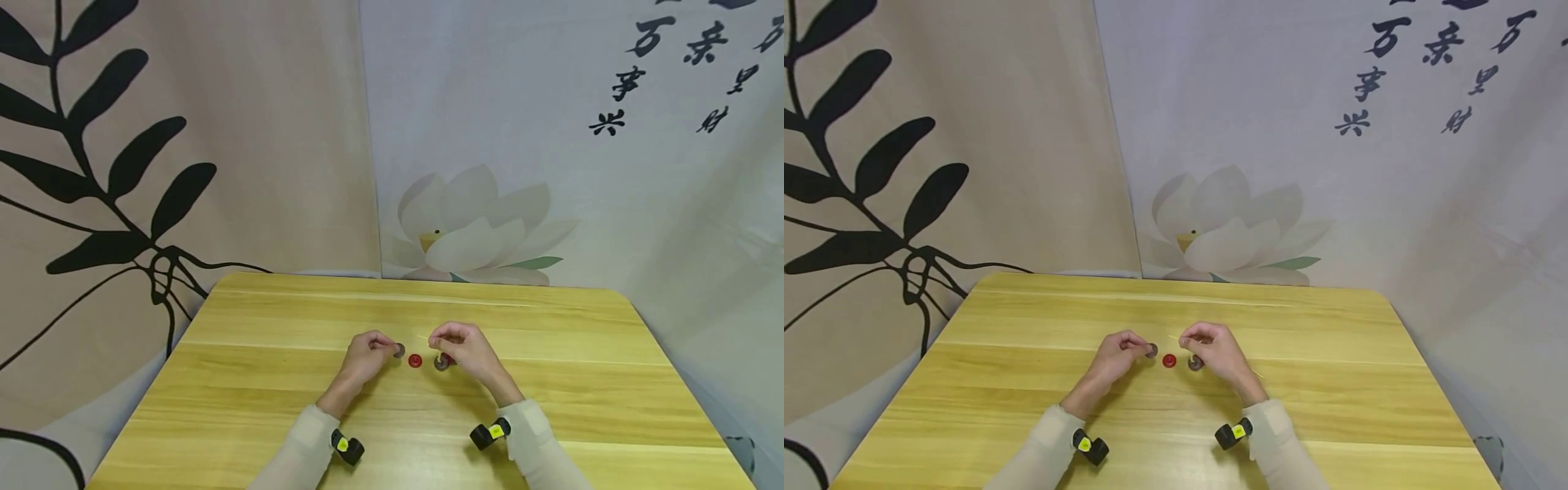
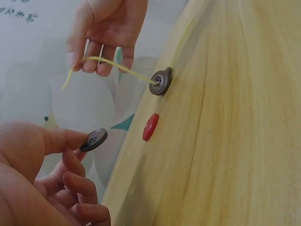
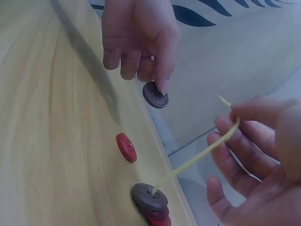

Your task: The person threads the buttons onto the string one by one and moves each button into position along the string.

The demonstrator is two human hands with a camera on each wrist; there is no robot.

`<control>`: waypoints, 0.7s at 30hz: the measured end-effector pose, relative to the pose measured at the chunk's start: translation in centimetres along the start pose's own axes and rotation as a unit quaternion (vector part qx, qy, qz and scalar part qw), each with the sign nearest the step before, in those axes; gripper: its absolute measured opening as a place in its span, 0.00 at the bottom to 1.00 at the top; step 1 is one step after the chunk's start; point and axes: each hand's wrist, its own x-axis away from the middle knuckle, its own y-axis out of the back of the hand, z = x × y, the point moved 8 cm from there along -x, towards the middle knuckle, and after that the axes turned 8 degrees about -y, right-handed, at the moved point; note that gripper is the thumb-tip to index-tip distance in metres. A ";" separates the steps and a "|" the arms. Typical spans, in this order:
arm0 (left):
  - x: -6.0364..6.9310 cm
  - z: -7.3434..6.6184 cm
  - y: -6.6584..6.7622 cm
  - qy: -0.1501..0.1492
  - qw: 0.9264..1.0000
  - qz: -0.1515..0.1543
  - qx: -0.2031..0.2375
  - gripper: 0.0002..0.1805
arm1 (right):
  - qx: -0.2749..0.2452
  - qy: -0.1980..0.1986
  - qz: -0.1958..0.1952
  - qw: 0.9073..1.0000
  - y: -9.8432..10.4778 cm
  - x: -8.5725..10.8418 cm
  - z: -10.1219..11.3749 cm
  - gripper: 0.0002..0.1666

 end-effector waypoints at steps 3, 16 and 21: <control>-0.1 0.0 0.1 0.005 1.000 -0.003 0.009 0.07 | 0.004 0.011 0.005 1.000 -0.1 1.0 1.6 0.06; -0.3 -0.5 0.7 0.012 0.999 -0.030 0.040 0.08 | 0.025 0.038 -0.008 0.999 -0.6 2.3 3.5 0.05; -0.2 -0.8 0.8 0.009 0.998 -0.038 0.054 0.07 | 0.054 0.062 -0.017 0.996 -0.8 2.7 4.3 0.05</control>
